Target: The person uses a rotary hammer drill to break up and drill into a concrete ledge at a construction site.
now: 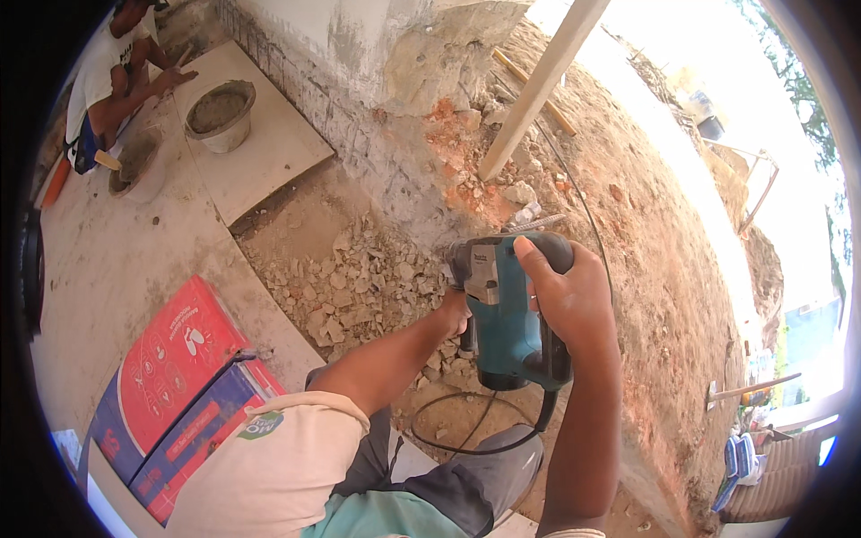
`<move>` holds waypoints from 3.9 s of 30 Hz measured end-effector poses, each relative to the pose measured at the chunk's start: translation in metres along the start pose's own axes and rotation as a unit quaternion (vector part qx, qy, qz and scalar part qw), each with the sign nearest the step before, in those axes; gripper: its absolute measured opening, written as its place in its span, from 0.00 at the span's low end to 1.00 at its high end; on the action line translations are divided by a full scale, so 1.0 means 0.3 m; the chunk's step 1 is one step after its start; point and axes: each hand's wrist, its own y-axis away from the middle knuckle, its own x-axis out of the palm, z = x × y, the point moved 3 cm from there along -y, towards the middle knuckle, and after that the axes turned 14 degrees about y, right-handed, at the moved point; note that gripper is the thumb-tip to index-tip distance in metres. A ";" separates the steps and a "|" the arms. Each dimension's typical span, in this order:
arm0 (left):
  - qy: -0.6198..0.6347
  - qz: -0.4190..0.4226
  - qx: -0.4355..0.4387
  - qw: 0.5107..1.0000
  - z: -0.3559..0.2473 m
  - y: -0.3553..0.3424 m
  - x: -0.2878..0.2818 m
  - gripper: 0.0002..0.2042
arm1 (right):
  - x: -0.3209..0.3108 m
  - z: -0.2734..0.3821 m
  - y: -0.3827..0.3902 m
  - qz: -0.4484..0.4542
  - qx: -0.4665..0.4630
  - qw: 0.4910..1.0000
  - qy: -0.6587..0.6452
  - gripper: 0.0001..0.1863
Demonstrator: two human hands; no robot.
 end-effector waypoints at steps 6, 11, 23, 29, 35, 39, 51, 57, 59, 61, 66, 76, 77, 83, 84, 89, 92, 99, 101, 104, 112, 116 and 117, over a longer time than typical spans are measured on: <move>0.024 -0.039 -0.012 0.999 0.167 -0.310 -0.178 0.10 | 0.015 0.061 -0.019 0.006 0.005 1.000 0.007 0.23; 0.028 -0.067 -0.017 0.997 0.189 -0.313 -0.200 0.09 | 0.038 0.048 -0.047 0.009 0.008 1.000 0.024 0.24; 0.018 -0.186 -0.140 0.972 0.071 -0.227 -0.264 0.22 | 0.073 0.045 -0.071 0.044 0.024 0.999 -0.014 0.23; -0.055 -0.188 -0.058 0.979 0.073 -0.125 -0.084 0.06 | 0.040 -0.066 -0.052 0.004 0.017 0.998 -0.052 0.20; -0.330 -0.145 -0.066 0.930 0.047 -0.151 -0.216 0.15 | 0.061 -0.162 0.016 -0.004 0.082 0.984 -0.161 0.21; -0.249 -0.245 -0.160 0.923 0.097 0.016 -0.220 0.15 | 0.007 -0.249 0.085 0.002 0.100 0.979 -0.180 0.24; -0.428 -0.125 -0.058 0.893 0.129 0.336 -0.068 0.20 | 0.003 -0.457 0.496 -0.119 0.108 0.959 -0.233 0.23; -0.451 -0.060 -0.034 0.890 0.161 0.418 0.026 0.19 | -0.082 -0.425 0.624 -0.162 0.119 0.957 -0.211 0.23; -0.419 -0.033 -0.019 0.907 0.183 0.430 0.059 0.17 | -0.126 -0.382 0.645 -0.180 0.110 0.960 -0.184 0.25; -0.390 -0.018 -0.008 0.921 0.199 0.436 0.093 0.16 | -0.169 -0.359 0.660 -0.183 0.104 0.964 -0.160 0.26; -0.337 -0.016 0.009 0.941 0.176 0.443 0.171 0.16 | -0.180 -0.295 0.673 -0.201 0.086 0.964 -0.154 0.28; 0.058 0.143 -0.009 0.988 0.360 0.198 0.038 0.21 | -0.109 -0.065 0.539 -0.118 0.052 0.989 -0.077 0.28; 0.076 0.161 -0.016 0.984 0.346 0.205 0.027 0.24 | -0.105 -0.053 0.529 -0.119 0.051 0.989 -0.068 0.28; 0.130 0.168 -0.060 0.975 0.219 0.268 0.117 0.26 | -0.114 -0.013 0.473 -0.131 -0.017 0.991 -0.021 0.26; 0.131 0.160 -0.069 0.976 0.204 0.293 0.120 0.26 | -0.110 -0.020 0.458 -0.126 -0.038 0.991 -0.002 0.27; 0.198 0.154 -0.085 0.964 0.185 0.297 0.157 0.19 | -0.111 0.007 0.436 -0.102 -0.026 0.994 -0.020 0.27; 0.283 0.145 -0.069 0.946 0.207 0.260 0.170 0.15 | -0.117 0.002 0.420 -0.107 -0.031 0.994 0.004 0.29; 0.169 0.225 -0.047 0.958 0.211 0.198 0.119 0.22 | -0.105 0.010 0.350 -0.064 -0.047 0.997 0.023 0.26; 0.164 0.206 -0.044 0.964 0.230 0.168 0.118 0.22 | -0.104 0.019 0.349 -0.070 -0.049 0.996 0.012 0.26; 0.188 0.149 -0.020 0.971 0.250 0.173 0.130 0.19 | -0.111 0.016 0.365 -0.084 -0.041 0.996 0.015 0.25; 0.239 0.107 -0.050 0.964 0.218 0.193 0.105 0.13 | -0.052 -0.049 0.333 -0.060 -0.028 0.997 0.041 0.27; 0.238 0.081 -0.053 0.966 0.238 0.178 0.099 0.09 | -0.083 -0.041 0.312 -0.065 -0.013 0.998 0.018 0.25; 0.222 0.066 -0.039 0.972 0.242 0.171 0.097 0.09 | -0.096 -0.034 0.305 -0.058 0.002 0.998 -0.006 0.24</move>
